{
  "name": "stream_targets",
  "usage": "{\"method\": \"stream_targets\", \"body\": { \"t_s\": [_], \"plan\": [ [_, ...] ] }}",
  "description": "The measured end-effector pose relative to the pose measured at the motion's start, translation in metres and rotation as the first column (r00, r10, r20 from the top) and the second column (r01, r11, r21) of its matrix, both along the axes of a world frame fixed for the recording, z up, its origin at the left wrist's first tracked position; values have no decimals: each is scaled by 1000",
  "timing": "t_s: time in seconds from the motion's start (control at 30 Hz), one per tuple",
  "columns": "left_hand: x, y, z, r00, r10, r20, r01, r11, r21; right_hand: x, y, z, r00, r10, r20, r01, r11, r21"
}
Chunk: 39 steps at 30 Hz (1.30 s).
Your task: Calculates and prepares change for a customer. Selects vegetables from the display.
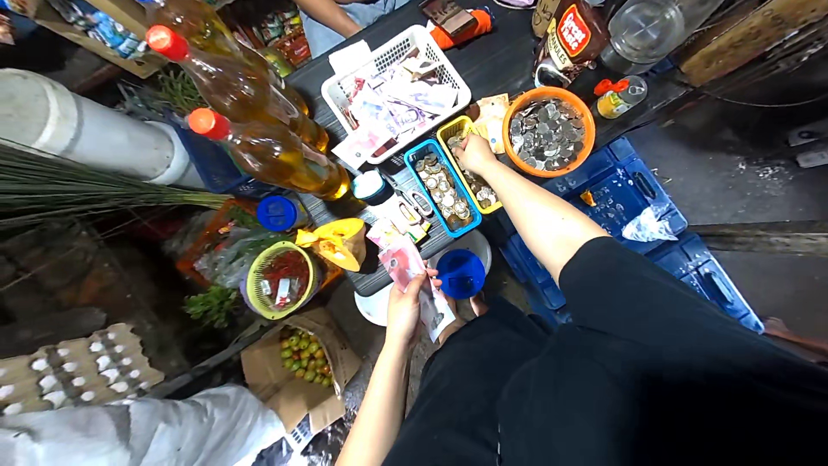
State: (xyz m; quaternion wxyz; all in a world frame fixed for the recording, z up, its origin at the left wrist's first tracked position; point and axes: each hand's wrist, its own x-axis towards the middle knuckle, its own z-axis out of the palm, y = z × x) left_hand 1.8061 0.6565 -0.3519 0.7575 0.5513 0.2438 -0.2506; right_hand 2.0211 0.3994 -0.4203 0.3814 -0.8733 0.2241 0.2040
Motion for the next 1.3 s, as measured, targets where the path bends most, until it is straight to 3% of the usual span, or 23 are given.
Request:
{"method": "stream_targets", "body": {
  "t_s": [0.17, 0.27, 0.3, 0.37, 0.43, 0.47, 0.53, 0.63, 0.83, 1.13, 1.23, 1.3],
  "plan": [
    [0, 3, -3, 1000, 5, 16, -5, 1000, 14, 1, -20, 44, 983, -140, 116, 113, 971, 212],
    [0, 7, -5, 1000, 29, 7, -29, 999, 15, -14, -31, 77, 908, -405, 111, 271, 768, 580],
    [1, 7, -6, 999, 33, 4, -33, 999, 15, -21, -36, 87, 898, -429, 97, 279, 726, 629],
    [1, 7, -7, 999, 35, -4, -35, 999, 14, -27, -41, 87, 928, -340, 153, 217, 827, 518],
    [2, 5, -8, 1000, 26, -14, -26, 1000, 13, -27, -35, 67, 975, -95, 203, 46, 972, 232],
    [3, 2, -8, 1000, 17, -13, -17, 1000, 15, -25, -30, 56, 984, 42, 174, -60, 993, 98],
    [5, -3, -7, 1000, -8, -4, 9, 1000, 25, -21, -14, 37, 977, 208, 44, -200, 970, -136],
    [6, -10, -3, 999, -29, 14, 28, 999, 38, -17, 7, 23, 961, 254, -113, -276, 916, -291],
    [2, -10, 1, 999, -29, 30, 27, 999, 42, -15, 14, 29, 952, 243, -185, -290, 911, -293],
    [-5, -4, -2, 999, -25, 31, 24, 998, 55, -14, 7, 40, 885, 374, -276, -449, 841, -300],
    [-4, -7, 1, 999, -13, 38, 12, 999, 41, -4, -8, 34, 922, 323, -214, -364, 911, -193],
    [-5, -7, 1, 999, -8, 49, 7, 1000, 23, -6, -20, 31, 974, 200, -107, -206, 978, -44]
  ]
}}
